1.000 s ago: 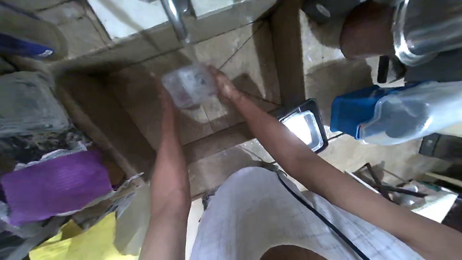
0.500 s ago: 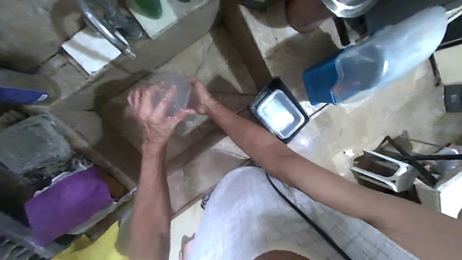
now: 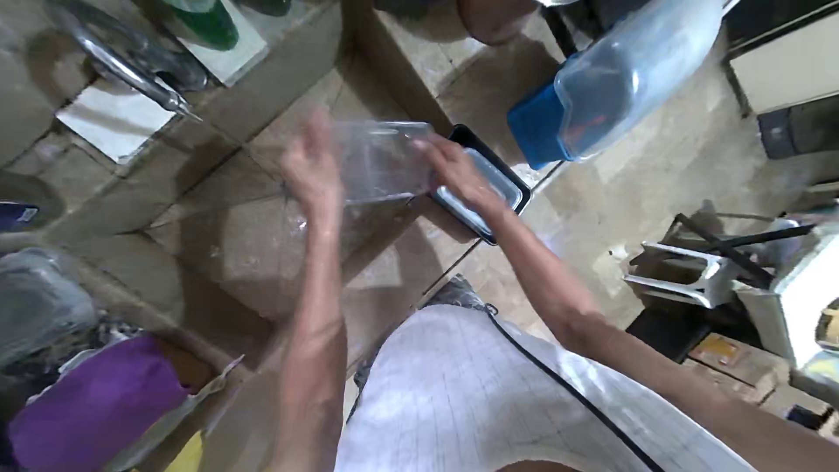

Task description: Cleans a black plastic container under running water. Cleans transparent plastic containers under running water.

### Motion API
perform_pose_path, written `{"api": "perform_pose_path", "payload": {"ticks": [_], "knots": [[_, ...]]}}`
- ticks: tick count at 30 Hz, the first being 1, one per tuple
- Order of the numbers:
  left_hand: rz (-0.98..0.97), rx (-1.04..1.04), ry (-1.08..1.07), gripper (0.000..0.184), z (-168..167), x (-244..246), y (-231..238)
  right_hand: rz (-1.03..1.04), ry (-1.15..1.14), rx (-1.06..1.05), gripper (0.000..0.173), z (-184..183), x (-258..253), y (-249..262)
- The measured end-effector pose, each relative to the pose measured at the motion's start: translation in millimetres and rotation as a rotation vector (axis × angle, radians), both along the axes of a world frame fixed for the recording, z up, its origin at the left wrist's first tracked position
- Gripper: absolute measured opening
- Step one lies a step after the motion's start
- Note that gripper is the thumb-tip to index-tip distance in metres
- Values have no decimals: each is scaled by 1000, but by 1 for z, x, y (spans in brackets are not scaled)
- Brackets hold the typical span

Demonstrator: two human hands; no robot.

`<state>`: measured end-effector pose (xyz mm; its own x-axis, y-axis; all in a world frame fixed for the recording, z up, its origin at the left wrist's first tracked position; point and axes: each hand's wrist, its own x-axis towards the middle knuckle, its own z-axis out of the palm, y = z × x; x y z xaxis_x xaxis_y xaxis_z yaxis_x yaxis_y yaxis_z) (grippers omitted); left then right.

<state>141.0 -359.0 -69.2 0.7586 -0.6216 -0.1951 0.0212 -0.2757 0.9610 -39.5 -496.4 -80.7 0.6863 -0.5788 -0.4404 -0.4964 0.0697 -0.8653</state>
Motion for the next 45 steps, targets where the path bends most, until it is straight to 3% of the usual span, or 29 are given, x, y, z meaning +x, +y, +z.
{"api": "perform_pose_path", "payload": {"ticks": [3, 7, 12, 14, 17, 20, 22, 25, 28, 32, 35, 39, 42, 45], "knots": [[-283, -5, 112, 46, -13, -46, -44, -44, 230, -220, 39, 9, -84, -13], [-445, -28, -7, 43, -32, -85, -67, -308, 319, -158, 36, 13, -147, -2], [-274, -27, -80, 33, -60, -69, -25, -454, 427, -8, 37, -8, -171, 5], [-199, -2, -79, 32, -70, -62, -1, -421, 511, -2, 46, 4, -185, 7], [4, 33, -18, 29, -86, -35, 51, -319, 593, -159, 59, 21, -185, 9], [192, 91, 59, 31, -112, -5, 104, -186, 540, -464, 63, 34, -172, 4], [332, 89, 107, 32, -114, 16, 131, -96, 467, -597, 56, 46, -145, 9], [601, 19, 172, 35, -108, 48, 172, 61, 255, -556, 44, 44, -80, 26], [930, -122, 310, 45, -85, 77, 202, 155, 39, -235, 37, 33, 10, 60], [1276, -416, 500, 50, -85, 126, 229, 232, -76, 145, 30, -7, 128, 82], [1358, -648, 622, 52, -77, 157, 233, 181, -48, 344, 33, -38, 206, 95], [1352, -819, 651, 61, -80, 186, 231, 195, 88, 532, 36, -69, 270, 127], [1365, -753, 660, 68, -84, 191, 232, 352, 139, 582, 38, -82, 309, 174], [1424, -640, 682, 56, -75, 176, 232, 626, -23, 416, 49, -82, 354, 234]]}}
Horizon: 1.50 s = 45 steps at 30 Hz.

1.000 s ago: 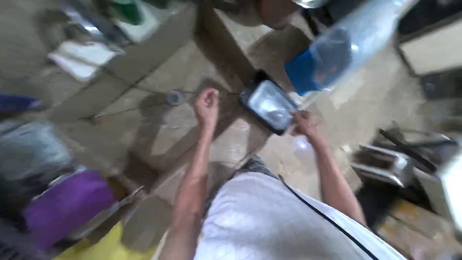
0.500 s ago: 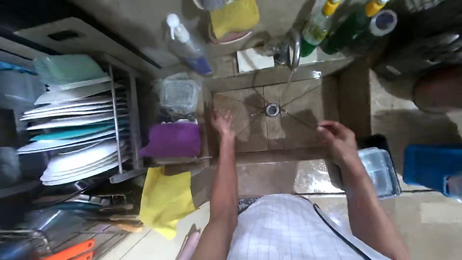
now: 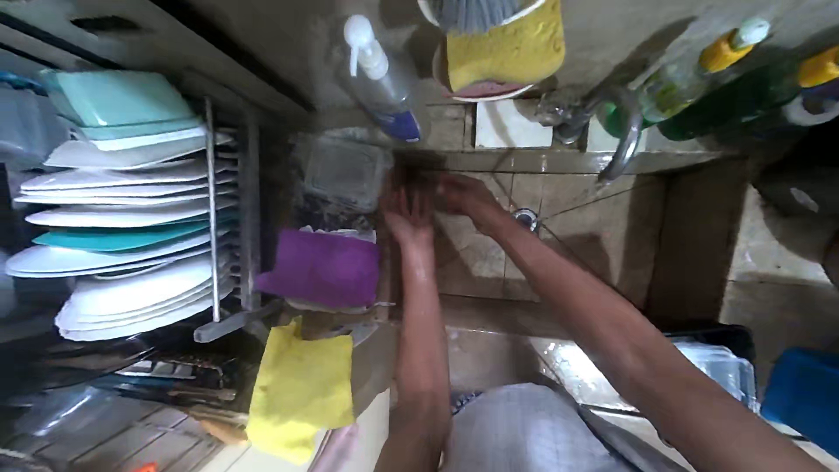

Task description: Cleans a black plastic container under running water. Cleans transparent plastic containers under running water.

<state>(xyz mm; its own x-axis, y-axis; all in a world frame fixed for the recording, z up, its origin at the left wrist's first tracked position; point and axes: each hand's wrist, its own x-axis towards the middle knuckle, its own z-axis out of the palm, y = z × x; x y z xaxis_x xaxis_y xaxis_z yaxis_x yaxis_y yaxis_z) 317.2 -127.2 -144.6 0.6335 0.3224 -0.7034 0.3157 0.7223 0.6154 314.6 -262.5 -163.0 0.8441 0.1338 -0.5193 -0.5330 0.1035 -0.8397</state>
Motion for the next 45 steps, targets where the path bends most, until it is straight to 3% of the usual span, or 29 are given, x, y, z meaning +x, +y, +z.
{"api": "perform_pose_path", "payload": {"ticks": [3, 5, 12, 15, 20, 25, 30, 34, 36, 42, 45], "knots": [[-60, 128, -11, 49, -2, -16, 3, 198, -247, -272, 67, -1, 46, 48], [-96, 231, -18, 49, -4, -23, 7, 272, -300, -433, 70, -2, 70, 72], [-79, 347, 62, 60, -8, -21, 18, 261, -268, -565, 75, -13, 101, 112], [-91, 327, 43, 60, -11, -17, 23, 240, -199, -494, 71, -15, 105, 117], [-73, 279, 18, 59, -14, -18, 24, 50, 77, -139, 66, -16, 100, 116], [-79, 271, -1, 58, -11, -26, 17, 12, 3, -44, 55, -7, 84, 106], [-336, 223, -18, 56, -5, -69, -5, -42, -118, -42, 56, 6, 28, 45], [-467, 193, -29, 80, -22, -101, -30, -169, -83, -45, 55, -11, -56, -60], [-509, 180, -50, 84, -40, -98, -46, -244, 7, -103, 57, -18, -92, -113], [-990, 218, -117, 49, -102, -78, -98, -406, 120, -198, 54, -55, -144, -211], [-1088, 236, -118, 48, -114, -76, -127, -548, 135, -252, 48, -56, -150, -224]]}}
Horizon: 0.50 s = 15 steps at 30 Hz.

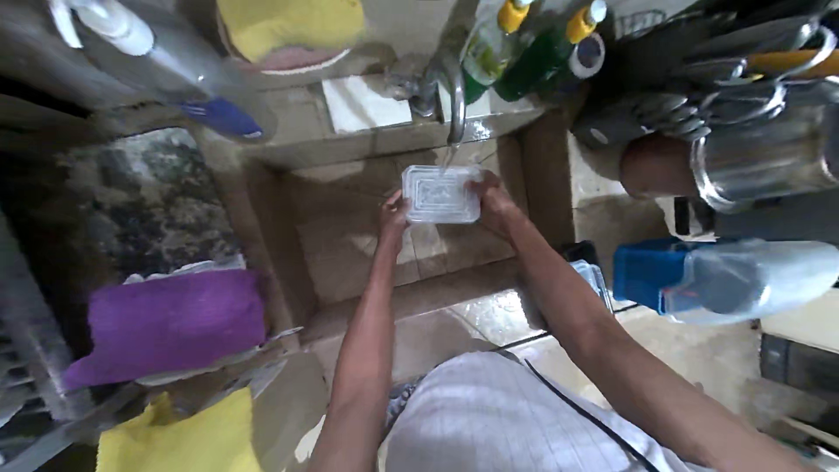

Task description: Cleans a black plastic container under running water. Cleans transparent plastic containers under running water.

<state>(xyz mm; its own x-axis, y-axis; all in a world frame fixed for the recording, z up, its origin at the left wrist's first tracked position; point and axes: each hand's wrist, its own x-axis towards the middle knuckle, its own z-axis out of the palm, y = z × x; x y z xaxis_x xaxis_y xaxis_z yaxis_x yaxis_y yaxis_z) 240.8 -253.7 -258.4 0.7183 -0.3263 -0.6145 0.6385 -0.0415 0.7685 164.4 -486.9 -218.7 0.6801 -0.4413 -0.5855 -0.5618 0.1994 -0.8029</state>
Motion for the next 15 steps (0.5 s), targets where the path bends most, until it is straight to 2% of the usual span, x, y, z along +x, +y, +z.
{"api": "perform_pose_path", "payload": {"ticks": [3, 6, 10, 13, 15], "knots": [[-20, 23, 16, 53, -3, -2, -14, -100, -7, 9, 48, -14, -4, -6], [-46, 107, -23, 59, -7, -2, -2, -132, -2, 36, 46, -33, 4, 11], [-6, 364, -64, 55, -15, 4, 35, -20, -31, 60, 51, -47, 25, 58], [60, 417, -65, 50, -9, 1, 39, 79, -72, 50, 53, -49, 29, 66], [66, 384, 37, 54, -7, -4, 26, 123, -145, -19, 46, -43, 23, 56]]}}
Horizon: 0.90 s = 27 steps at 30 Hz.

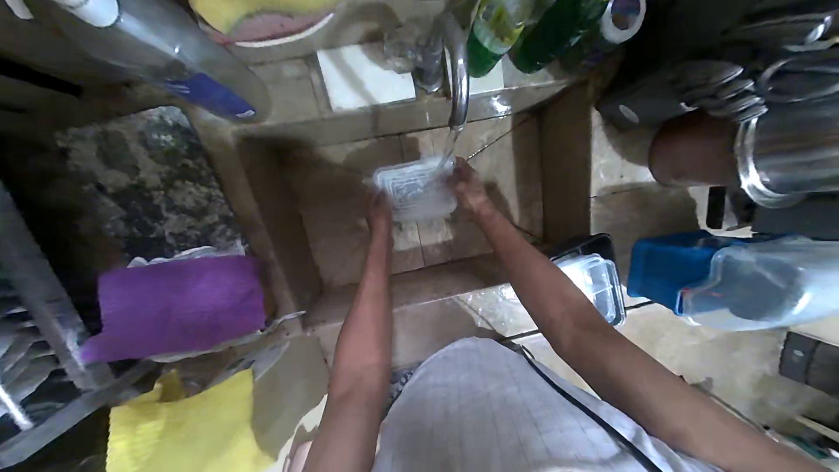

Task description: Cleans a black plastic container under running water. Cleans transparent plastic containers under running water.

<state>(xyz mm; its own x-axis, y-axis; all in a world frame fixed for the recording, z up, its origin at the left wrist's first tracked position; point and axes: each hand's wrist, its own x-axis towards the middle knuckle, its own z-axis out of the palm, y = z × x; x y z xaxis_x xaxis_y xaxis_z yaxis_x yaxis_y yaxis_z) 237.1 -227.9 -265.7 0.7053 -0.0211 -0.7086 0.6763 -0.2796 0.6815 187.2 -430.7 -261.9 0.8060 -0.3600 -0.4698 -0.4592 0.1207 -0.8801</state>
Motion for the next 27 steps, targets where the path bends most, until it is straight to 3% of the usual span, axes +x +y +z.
{"api": "perform_pose_path", "payload": {"ticks": [4, 6, 8, 10, 11, 14, 18, 20, 22, 27], "knots": [[156, -273, 390, 99, 9, 0, -27, 192, -197, -199, 33, 37, -13, -17], [204, -443, 510, 107, 15, 9, -31, 294, -260, -330, 27, 49, -18, -18], [234, -497, 540, 89, 10, 17, -31, 367, -278, -434, 23, 52, -24, -21], [258, -425, 470, 47, 0, 22, -30, 407, -274, -503, 23, 51, -33, -23], [260, -407, 425, 37, -6, 23, -28, 406, -267, -510, 25, 48, -37, -23], [207, -478, 270, 48, -21, 20, -13, 234, -157, -285, 28, 38, -47, -18], [148, -529, 137, 62, -30, 14, -8, -157, 173, 104, 49, 23, -42, -4], [103, -581, 105, 68, -34, 10, -10, -195, 185, 106, 60, 12, -38, -2], [86, -601, 86, 71, -31, 8, -17, -235, 148, 41, 60, 5, -32, -7], [2, -501, 194, 58, -26, 10, -49, -236, 95, -102, 57, 15, -35, -39]]}}
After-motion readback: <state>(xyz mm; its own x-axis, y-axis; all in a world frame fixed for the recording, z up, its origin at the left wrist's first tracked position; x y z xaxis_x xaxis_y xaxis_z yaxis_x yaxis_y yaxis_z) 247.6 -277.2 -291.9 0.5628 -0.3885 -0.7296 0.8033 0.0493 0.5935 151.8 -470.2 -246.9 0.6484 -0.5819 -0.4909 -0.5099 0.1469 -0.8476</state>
